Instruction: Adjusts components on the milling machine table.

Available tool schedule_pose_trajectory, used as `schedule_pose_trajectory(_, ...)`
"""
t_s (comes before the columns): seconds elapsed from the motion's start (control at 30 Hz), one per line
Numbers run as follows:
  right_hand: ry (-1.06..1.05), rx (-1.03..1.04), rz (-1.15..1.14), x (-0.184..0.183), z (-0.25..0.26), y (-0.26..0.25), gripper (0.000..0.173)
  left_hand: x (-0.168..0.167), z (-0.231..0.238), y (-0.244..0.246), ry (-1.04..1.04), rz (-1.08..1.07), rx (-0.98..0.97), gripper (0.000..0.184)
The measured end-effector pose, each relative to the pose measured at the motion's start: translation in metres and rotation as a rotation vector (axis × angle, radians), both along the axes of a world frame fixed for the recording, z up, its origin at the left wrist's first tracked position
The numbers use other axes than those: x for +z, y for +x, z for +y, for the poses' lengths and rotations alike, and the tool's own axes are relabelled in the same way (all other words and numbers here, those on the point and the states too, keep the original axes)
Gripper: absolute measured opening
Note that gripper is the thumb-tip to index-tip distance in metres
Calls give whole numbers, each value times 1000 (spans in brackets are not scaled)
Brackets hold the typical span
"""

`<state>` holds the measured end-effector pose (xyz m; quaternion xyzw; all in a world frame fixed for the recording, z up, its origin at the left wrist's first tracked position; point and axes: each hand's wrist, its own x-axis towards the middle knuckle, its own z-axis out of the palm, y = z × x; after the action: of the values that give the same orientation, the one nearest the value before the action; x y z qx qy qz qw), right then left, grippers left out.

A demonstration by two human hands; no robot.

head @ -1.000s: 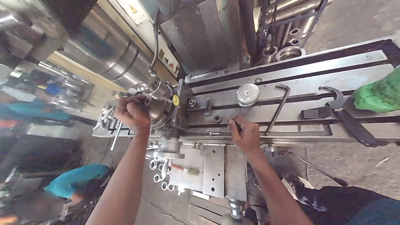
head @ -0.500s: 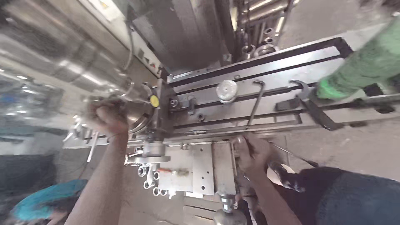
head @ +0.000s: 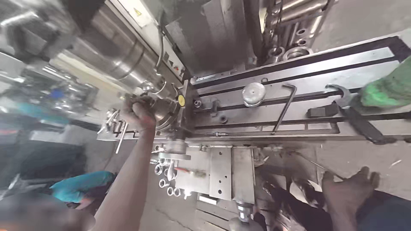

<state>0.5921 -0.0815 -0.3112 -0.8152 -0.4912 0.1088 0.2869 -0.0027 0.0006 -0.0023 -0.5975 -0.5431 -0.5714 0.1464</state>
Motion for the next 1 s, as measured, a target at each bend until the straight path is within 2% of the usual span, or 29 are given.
schedule_pose_trajectory(0.07,-135,35,-29,4,3,-6,102,0,1,-4,9,-8,-3,26)
schedule_pose_trajectory(0.13,-268,74,-141,-37,-6,-13,114,-1,-1,-3,4,-13,-20,26)
schedule_pose_trajectory(0.17,-350,98,-166,-42,-5,-16,118,0,0,-1,10,-23,-14,26)
schedule_pose_trajectory(0.23,-545,133,-100,-16,7,-19,115,2,3,2,18,-46,-17,26)
schedule_pose_trajectory(0.33,-773,269,-16,16,1,-19,99,-1,0,0,4,-24,-26,28)
schedule_pose_trajectory(0.4,-691,423,5,-18,-22,-24,85,1,2,0,17,-36,-4,28)
schedule_pose_trajectory(0.47,-623,345,64,-39,-48,-41,96,1,1,0,1,-44,21,27)
schedule_pose_trajectory(0.57,-468,256,175,-22,-72,-77,83,-1,1,-5,-30,-51,37,27)
schedule_pose_trajectory(0.67,-524,349,238,-17,-93,-92,76,-2,0,-2,-32,-65,27,27)
schedule_pose_trajectory(0.8,-547,381,278,-13,-106,-90,61,0,1,-4,-18,-48,22,28)
schedule_pose_trajectory(0.9,-469,367,304,-7,-111,-79,48,1,0,-1,-28,-22,25,29)
schedule_pose_trajectory(1.0,-386,338,322,-5,-111,-71,42,1,0,-3,-16,-16,24,30)
